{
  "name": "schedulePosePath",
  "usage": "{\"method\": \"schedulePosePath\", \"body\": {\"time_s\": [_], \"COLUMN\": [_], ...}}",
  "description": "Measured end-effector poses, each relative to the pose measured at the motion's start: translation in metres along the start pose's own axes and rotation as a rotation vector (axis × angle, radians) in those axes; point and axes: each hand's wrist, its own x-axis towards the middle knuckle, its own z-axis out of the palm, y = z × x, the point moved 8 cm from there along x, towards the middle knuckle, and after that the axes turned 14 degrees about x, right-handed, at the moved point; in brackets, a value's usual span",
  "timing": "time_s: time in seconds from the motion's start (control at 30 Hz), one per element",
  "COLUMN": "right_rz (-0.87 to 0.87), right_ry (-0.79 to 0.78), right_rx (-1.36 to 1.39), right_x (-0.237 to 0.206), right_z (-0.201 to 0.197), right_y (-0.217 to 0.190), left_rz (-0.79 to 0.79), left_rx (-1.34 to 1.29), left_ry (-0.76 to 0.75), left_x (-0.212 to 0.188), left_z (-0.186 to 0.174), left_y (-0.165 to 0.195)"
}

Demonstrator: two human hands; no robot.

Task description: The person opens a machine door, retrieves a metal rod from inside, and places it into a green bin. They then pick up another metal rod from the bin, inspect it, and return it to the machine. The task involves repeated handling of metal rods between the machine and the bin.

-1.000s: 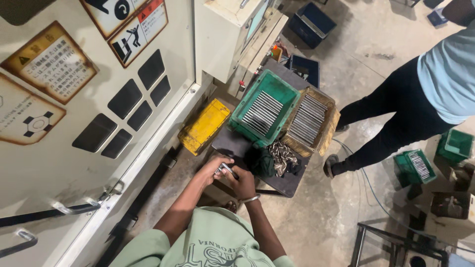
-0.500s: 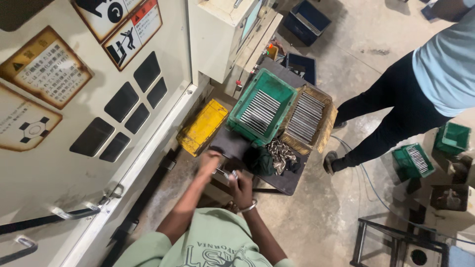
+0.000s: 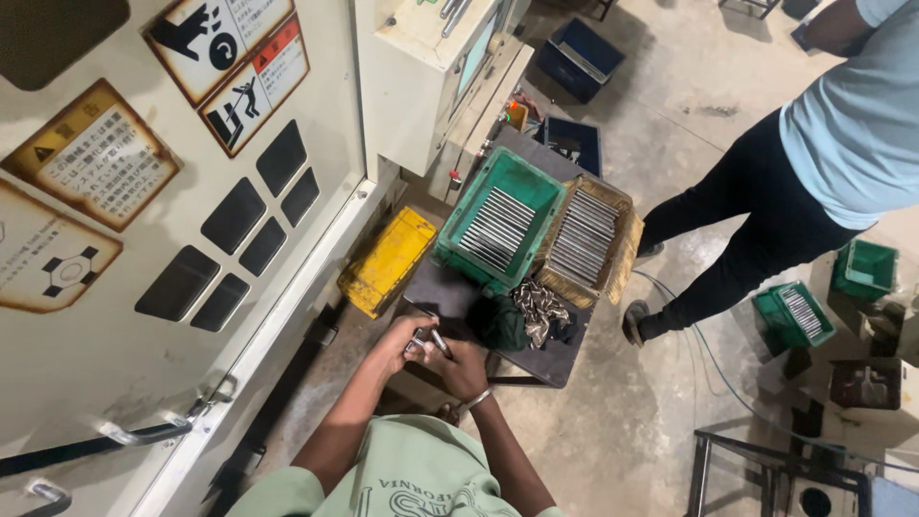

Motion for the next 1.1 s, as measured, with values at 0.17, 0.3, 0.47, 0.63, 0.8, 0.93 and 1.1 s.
{"method": "schedulePosePath", "body": {"time_s": [0.17,0.3,0.47,0.63,0.8,0.93,1.1], "right_rz": [0.080,0.017,-0.007,-0.134,-0.210,-0.299,-0.348], "right_ry": [0.057,0.106,0.188,0.250,0.294,0.354,0.218], "right_rx": [-0.053,-0.064,-0.146,-0.446,-0.445,-0.479,-0.016], "right_x": [0.002,-0.001,-0.005,-0.011,-0.012,-0.022,-0.035], "right_z": [-0.003,-0.001,-0.004,-0.007,-0.017,-0.019,-0.011], "right_y": [0.023,0.029,0.021,-0.002,-0.009,-0.027,-0.053], "left_rz": [0.041,0.119,0.143,0.296,0.285,0.368,0.046], "left_rx": [0.068,0.163,0.251,0.209,0.341,0.382,0.093], "left_ry": [0.016,0.061,0.123,0.258,0.410,0.496,0.542], "left_x": [0.001,0.003,0.006,0.002,0.000,0.004,0.007], "left_z": [0.003,0.004,0.002,-0.001,0.006,0.001,-0.045], "left_y": [0.003,0.006,0.009,0.028,0.036,0.048,0.027]}}
